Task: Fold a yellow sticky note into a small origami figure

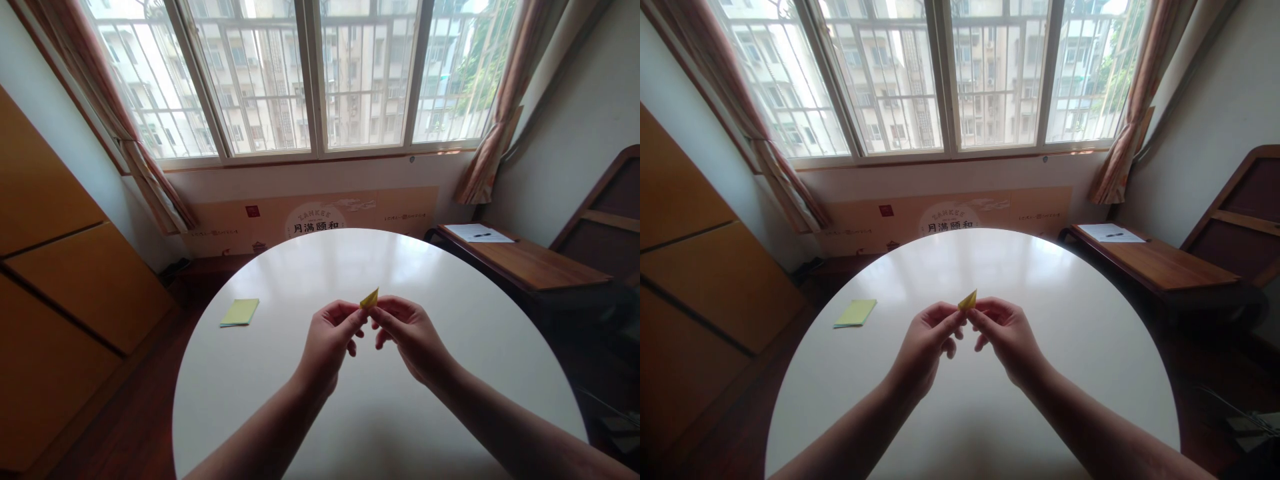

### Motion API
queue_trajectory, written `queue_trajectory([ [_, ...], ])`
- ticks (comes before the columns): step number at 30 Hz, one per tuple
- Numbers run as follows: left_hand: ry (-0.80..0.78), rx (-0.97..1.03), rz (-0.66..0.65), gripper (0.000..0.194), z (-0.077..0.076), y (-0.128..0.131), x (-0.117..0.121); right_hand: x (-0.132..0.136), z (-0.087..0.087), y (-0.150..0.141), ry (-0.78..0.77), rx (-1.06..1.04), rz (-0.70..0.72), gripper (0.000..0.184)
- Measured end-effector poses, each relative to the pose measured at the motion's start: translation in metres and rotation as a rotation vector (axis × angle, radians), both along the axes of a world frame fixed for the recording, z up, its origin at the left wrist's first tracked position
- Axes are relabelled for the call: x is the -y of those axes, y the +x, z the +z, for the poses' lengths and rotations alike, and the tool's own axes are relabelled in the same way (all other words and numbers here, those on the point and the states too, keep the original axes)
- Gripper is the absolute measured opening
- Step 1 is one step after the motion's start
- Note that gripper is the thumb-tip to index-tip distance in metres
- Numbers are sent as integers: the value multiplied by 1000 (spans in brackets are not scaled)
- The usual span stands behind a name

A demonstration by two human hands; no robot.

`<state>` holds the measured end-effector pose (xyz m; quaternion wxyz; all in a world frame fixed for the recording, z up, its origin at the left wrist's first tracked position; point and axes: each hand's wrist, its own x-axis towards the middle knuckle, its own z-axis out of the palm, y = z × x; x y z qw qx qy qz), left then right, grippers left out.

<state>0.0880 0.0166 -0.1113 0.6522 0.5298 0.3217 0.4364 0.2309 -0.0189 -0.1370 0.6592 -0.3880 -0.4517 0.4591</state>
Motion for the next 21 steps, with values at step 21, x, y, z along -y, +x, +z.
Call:
queue_trajectory([
  [21,41,-117,-177,29,5,-8,-12,3,4,3,-17,84,-27,20],
])
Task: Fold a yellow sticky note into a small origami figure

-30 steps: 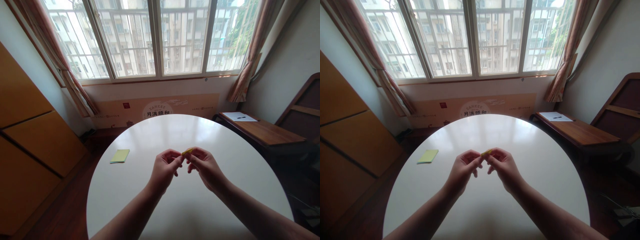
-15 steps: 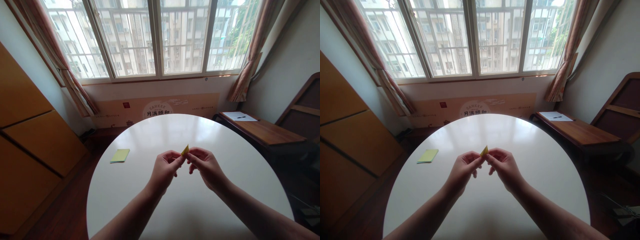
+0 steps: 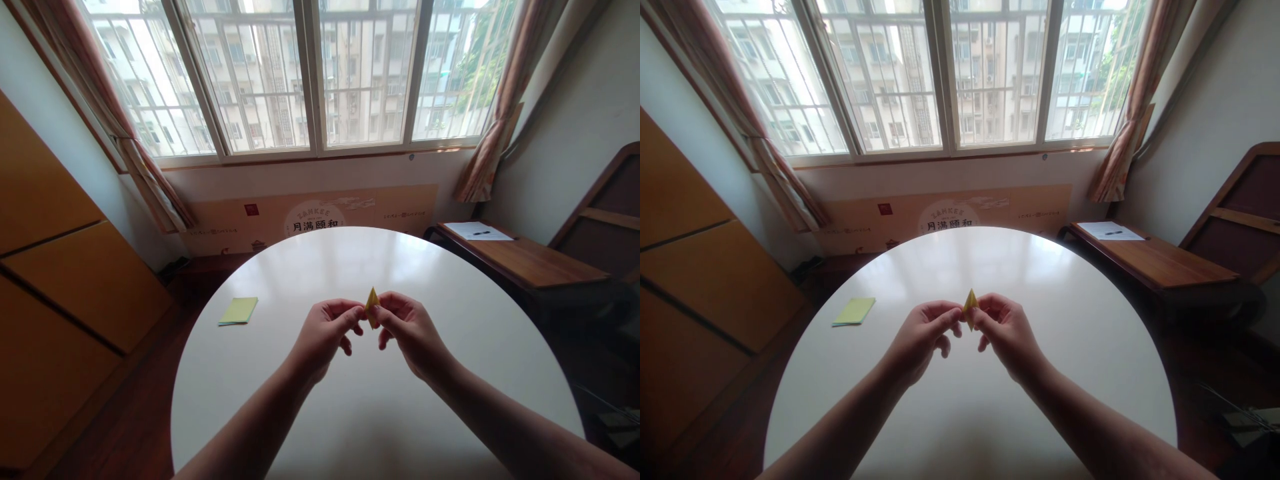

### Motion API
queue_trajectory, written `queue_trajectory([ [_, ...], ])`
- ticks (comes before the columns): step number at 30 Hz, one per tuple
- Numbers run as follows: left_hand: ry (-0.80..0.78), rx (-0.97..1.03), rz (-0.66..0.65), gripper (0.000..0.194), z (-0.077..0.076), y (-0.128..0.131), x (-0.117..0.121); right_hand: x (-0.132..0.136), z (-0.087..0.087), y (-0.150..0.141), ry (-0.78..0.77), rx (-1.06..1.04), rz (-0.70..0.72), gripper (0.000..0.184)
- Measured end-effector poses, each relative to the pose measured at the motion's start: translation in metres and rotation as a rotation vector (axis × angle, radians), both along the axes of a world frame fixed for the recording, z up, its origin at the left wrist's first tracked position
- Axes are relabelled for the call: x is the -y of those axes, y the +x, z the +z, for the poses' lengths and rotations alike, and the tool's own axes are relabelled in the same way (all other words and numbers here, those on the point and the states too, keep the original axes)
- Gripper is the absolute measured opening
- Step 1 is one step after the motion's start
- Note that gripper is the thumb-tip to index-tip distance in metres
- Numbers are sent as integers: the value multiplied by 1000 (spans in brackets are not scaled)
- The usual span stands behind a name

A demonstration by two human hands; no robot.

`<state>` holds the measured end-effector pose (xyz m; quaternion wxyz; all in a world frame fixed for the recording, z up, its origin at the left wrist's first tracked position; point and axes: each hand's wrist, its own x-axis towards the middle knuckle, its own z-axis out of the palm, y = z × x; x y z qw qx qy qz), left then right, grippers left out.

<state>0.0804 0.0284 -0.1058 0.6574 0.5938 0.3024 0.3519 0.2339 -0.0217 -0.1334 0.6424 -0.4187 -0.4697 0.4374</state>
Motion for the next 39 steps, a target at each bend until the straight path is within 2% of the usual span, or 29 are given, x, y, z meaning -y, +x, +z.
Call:
queue_trajectory([
  [9,-138,-16,-44,23,1,-2,-3,3,2,-1,0,-13,75,22],
  [16,-81,-75,-12,24,0,-2,-5,3,0,0,15,42,56,22],
  [19,-24,-88,4,25,1,-4,-6,2,-1,1,-11,19,62,23],
  [26,-6,-102,39,28,3,-5,-8,2,2,0,-73,-3,80,28],
  [31,87,-135,92,26,2,-4,-5,1,2,-1,-83,18,52,28],
  [34,137,-164,77,24,3,-4,-4,2,3,0,-108,-10,46,28],
  [39,127,-156,28,24,5,-5,-4,4,5,1,-133,-28,48,29],
])
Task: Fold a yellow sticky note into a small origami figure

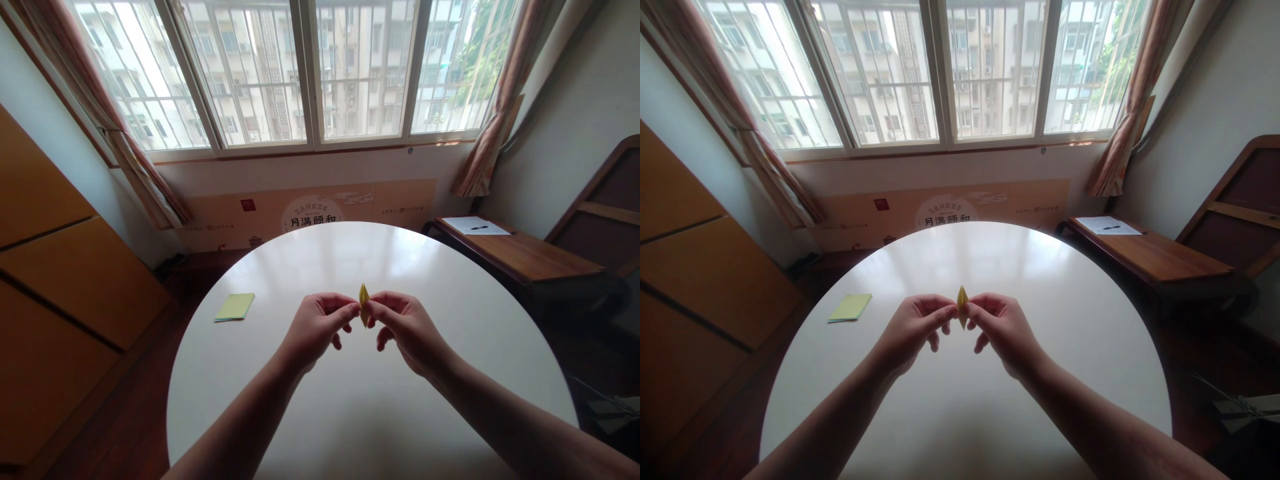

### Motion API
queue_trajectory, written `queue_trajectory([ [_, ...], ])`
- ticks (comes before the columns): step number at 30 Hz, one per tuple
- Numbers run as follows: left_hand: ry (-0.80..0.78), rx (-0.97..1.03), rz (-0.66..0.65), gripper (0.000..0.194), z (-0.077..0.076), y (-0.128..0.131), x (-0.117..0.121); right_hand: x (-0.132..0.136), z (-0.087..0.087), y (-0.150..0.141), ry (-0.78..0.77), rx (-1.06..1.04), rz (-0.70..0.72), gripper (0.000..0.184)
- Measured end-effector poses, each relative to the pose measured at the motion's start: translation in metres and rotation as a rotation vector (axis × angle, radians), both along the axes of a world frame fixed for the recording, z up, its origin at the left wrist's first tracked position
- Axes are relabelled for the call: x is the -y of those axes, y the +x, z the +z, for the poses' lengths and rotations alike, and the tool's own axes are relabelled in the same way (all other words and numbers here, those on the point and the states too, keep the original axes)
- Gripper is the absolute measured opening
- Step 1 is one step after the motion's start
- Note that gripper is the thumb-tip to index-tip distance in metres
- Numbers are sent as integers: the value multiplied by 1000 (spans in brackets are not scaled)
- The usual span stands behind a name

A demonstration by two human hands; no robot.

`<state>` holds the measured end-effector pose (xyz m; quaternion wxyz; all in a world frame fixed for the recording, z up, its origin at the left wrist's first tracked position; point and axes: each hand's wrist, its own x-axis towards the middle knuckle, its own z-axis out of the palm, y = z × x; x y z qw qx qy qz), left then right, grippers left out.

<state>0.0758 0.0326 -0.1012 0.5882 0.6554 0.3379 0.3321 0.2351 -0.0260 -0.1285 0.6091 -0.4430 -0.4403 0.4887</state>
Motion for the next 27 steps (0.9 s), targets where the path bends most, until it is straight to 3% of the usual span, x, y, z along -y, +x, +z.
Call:
queue_trajectory([
  [10,96,-46,31,27,-3,1,1,0,-2,-1,10,32,-18,27],
  [27,121,37,81,23,-10,5,4,-1,-5,-4,20,-9,4,22],
])
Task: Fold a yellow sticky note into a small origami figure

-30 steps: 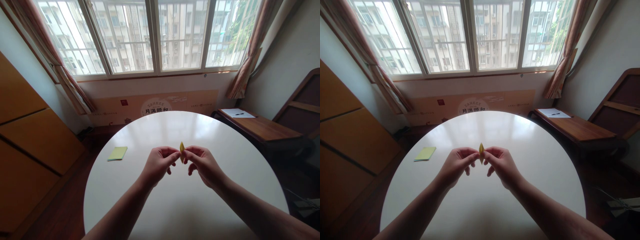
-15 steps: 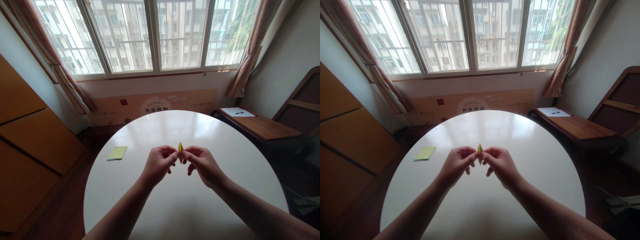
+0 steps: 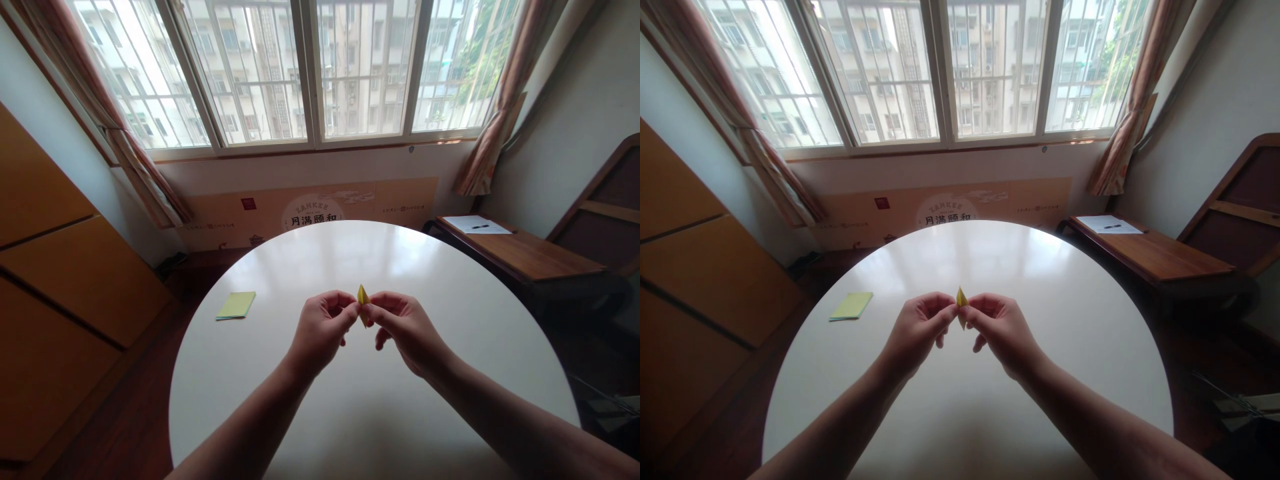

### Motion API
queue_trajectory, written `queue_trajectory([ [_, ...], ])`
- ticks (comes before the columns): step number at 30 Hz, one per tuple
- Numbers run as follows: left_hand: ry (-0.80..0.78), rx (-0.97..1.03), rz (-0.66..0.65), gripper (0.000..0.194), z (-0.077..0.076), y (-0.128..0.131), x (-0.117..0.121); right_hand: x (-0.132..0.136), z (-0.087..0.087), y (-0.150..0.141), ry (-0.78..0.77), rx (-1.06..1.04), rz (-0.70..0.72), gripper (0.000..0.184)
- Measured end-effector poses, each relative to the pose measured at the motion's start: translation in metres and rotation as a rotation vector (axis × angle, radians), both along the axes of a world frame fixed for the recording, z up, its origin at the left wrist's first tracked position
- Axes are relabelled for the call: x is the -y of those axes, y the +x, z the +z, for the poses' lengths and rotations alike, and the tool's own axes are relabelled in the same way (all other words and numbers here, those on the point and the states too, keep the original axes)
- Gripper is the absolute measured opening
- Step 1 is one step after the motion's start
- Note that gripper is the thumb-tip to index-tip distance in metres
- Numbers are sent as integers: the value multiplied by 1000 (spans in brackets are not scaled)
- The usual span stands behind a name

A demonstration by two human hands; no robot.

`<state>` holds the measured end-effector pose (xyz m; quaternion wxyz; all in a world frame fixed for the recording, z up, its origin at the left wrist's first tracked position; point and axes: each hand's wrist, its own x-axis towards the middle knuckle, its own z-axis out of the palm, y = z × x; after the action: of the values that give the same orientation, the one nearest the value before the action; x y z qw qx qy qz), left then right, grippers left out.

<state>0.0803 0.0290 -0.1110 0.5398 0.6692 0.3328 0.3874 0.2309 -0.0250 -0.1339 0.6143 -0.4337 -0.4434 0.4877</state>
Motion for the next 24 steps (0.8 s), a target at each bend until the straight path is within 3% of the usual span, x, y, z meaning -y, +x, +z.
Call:
queue_trajectory([
  [11,-12,20,0,26,1,1,0,0,3,-1,11,104,8,24],
  [20,-170,52,-24,30,3,2,0,0,4,0,-50,23,2,19],
  [24,-53,-58,14,34,1,-1,-2,0,3,3,-90,-52,-30,19],
])
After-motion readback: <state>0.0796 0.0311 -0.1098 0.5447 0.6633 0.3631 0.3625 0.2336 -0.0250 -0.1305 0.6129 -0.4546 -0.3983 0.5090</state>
